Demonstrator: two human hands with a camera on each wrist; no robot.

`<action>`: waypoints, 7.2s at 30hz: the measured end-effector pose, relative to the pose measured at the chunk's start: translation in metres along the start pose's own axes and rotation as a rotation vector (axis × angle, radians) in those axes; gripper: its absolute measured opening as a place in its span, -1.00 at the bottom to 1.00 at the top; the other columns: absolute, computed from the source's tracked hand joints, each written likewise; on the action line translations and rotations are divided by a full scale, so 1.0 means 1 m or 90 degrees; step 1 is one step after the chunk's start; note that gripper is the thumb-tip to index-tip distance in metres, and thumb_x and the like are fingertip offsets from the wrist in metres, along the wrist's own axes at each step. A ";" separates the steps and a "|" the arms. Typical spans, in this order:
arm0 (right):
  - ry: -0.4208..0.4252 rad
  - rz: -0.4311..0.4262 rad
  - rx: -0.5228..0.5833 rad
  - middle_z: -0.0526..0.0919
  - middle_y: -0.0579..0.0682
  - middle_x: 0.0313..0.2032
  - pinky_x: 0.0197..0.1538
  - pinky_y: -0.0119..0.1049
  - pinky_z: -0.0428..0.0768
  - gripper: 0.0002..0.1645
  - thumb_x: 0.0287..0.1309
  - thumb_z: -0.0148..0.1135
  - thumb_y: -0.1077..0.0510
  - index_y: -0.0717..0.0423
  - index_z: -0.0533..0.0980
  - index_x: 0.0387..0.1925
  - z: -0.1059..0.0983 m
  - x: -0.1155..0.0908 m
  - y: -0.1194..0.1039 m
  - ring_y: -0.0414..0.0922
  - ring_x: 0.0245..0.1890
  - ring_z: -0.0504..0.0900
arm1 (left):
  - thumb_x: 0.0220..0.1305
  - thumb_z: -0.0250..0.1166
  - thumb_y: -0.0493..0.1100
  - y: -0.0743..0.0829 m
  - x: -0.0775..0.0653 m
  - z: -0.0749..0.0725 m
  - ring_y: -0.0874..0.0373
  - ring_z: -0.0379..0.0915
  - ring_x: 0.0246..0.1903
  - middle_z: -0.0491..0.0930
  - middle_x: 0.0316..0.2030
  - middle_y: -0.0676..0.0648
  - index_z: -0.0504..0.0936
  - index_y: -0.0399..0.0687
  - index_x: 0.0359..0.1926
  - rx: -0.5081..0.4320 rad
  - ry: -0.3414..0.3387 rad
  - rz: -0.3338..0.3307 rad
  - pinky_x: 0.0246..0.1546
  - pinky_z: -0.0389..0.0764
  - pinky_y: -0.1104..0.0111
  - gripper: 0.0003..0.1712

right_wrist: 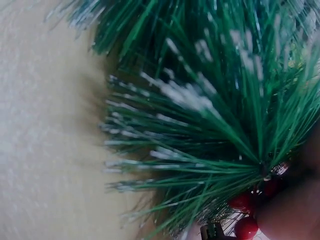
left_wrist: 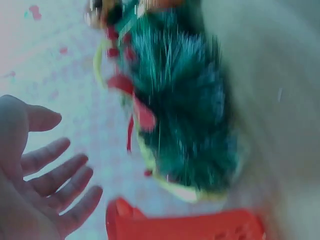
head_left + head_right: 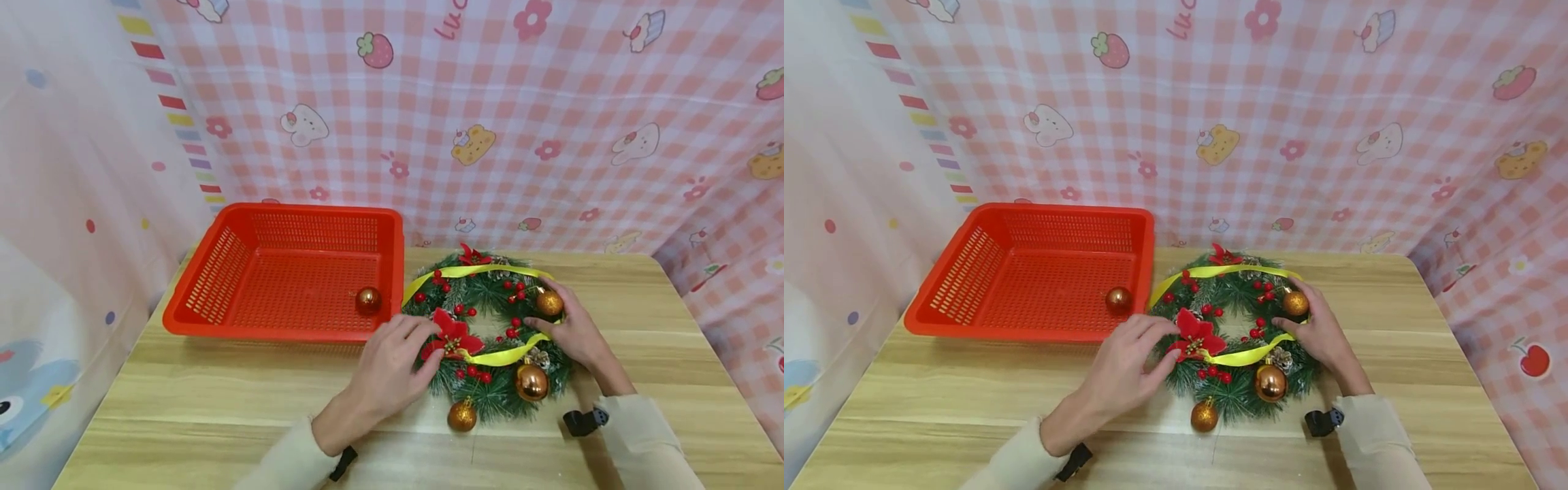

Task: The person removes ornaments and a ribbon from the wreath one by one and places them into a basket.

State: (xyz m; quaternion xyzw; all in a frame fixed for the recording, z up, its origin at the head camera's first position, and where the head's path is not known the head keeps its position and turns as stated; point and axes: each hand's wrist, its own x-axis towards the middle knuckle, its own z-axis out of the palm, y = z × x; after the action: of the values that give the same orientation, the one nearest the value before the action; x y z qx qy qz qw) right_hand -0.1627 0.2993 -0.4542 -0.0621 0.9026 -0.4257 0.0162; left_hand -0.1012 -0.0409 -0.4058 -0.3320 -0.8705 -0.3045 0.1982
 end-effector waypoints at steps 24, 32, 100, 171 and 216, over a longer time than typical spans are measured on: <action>0.012 0.037 0.006 0.03 0.38 0.47 0.27 0.41 0.20 0.08 0.17 0.41 0.13 0.05 -0.03 0.56 0.003 0.000 0.005 0.44 0.34 0.21 | 0.17 0.45 0.06 0.034 -0.033 0.044 0.32 0.16 -0.67 0.29 -0.63 0.16 0.31 0.03 -0.20 -0.164 -0.329 -0.286 -0.62 0.20 0.48 -0.52; 0.015 0.037 0.007 0.08 0.38 0.46 0.30 0.38 0.19 0.08 0.18 0.41 0.12 0.05 -0.03 0.56 0.000 0.006 0.002 0.42 0.35 0.21 | 0.14 0.48 0.03 0.034 -0.030 0.049 0.30 0.15 -0.68 0.28 -0.66 0.14 0.31 -0.01 -0.21 -0.173 -0.302 -0.304 -0.66 0.18 0.46 -0.50; 0.030 0.045 0.018 0.12 0.42 0.43 0.28 0.36 0.24 0.10 0.18 0.41 0.10 0.06 -0.04 0.56 0.003 0.000 0.005 0.41 0.30 0.28 | 0.17 0.47 -0.16 0.048 0.013 -0.007 0.15 0.67 -0.24 0.67 -0.29 -0.06 0.29 -0.06 -0.29 -0.264 -0.126 -0.274 -0.18 0.64 0.41 -0.56; 0.042 0.037 0.013 0.21 0.45 0.38 0.28 0.34 0.26 0.07 0.19 0.40 0.11 0.13 -0.02 0.54 0.008 0.000 0.005 0.40 0.29 0.31 | 0.31 0.34 -0.06 -0.091 0.011 -0.069 -0.13 0.59 0.04 0.62 0.08 -0.27 0.33 -0.10 0.34 -0.114 -0.068 -0.430 0.02 0.59 0.00 -0.34; 0.028 0.133 -0.014 -0.14 0.46 0.48 0.33 0.41 0.09 0.23 0.30 0.25 -0.11 0.15 -0.39 0.55 0.023 -0.046 -0.051 0.46 0.43 -0.04 | 0.35 0.06 0.40 -0.068 0.014 -0.020 0.13 0.47 -0.41 0.60 0.08 -0.10 0.16 0.31 0.52 0.097 -0.253 -0.266 -0.52 0.44 0.35 -0.19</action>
State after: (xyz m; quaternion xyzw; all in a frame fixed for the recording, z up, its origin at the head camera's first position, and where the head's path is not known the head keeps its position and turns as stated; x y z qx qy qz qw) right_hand -0.1099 0.2554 -0.4309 0.0420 0.9089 -0.4131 0.0399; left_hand -0.1558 -0.0876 -0.4103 -0.1831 -0.9621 -0.2012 -0.0189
